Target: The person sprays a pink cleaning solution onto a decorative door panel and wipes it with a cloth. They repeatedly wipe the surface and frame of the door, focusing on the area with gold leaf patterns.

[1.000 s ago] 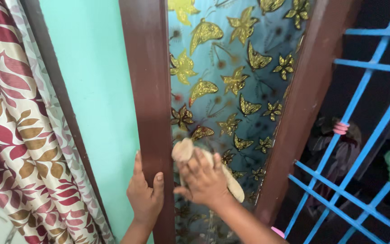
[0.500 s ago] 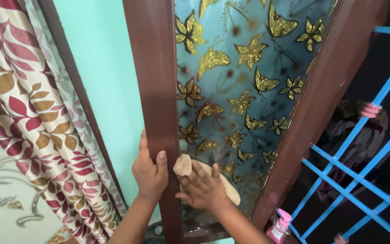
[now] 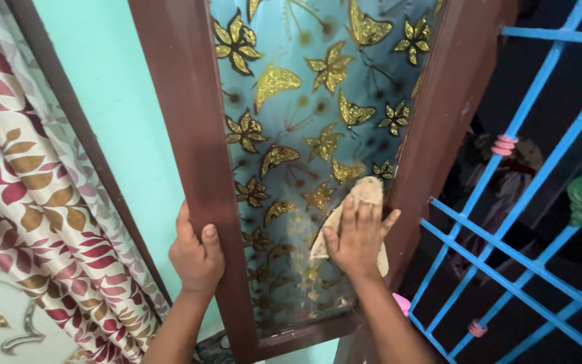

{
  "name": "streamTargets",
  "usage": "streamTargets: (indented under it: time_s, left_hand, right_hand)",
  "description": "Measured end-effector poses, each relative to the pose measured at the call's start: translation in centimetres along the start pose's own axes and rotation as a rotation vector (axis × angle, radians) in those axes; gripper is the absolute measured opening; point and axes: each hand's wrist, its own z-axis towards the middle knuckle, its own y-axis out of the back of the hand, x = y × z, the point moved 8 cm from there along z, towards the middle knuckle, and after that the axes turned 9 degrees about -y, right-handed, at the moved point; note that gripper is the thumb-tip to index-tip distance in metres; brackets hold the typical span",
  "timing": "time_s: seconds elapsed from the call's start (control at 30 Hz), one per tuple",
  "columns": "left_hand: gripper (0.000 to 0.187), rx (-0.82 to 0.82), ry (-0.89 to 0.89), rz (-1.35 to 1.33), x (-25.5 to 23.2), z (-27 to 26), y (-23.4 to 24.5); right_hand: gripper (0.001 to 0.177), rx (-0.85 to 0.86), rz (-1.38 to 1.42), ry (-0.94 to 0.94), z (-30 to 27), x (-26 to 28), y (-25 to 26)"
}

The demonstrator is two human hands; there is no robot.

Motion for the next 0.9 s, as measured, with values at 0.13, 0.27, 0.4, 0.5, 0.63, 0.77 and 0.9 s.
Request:
streamTargets:
  time_s: [0.13, 0.27, 0.4, 0.5, 0.63, 0.77, 0.9]
  left_hand:
    - [0.06, -0.016, 0.022, -0.038, 0.3, -0.4, 0.0]
    - [0.059, -0.033, 0.056, -0.099, 0.3, -0.6, 0.0]
    - [0.058, -0.031, 0.101, -0.103, 0.6, -0.9, -0.1]
    - [0.056, -0.042, 0.085, -0.099, 0.6, -0.9, 0.0]
    - [0.053, -0.032, 0.13, -0.105, 1.1, -1.2, -0.2]
    - [0.052, -0.027, 0.128, -0.093, 1.2, -1.4, -0.2]
    - [0.053, -0.011, 0.143, -0.078, 1.4, -1.3, -0.4]
  right_hand:
    - [0.078, -0.07, -0.007, -0.097, -1.8, -1.8, -0.1]
    - [0.079, -0.066, -0.003, -0.148, -5.0, -2.6, -1.4]
    - [0.078, -0.071, 0.036, -0.186, -7.8, -2.3, -2.0]
    - [0.079, -0.097, 0.06, -0.265, -7.5, -1.4, -2.1]
    - [0.08, -0.117, 0.093, -0.266, -7.5, 2.5, -3.1]
    - [0.078, 0.042, 0.083, -0.127, -9.4, 7.2, -6.0]
    - [0.076, 0.086, 0.142, 0.094, -11.6, 13.4, -6.5]
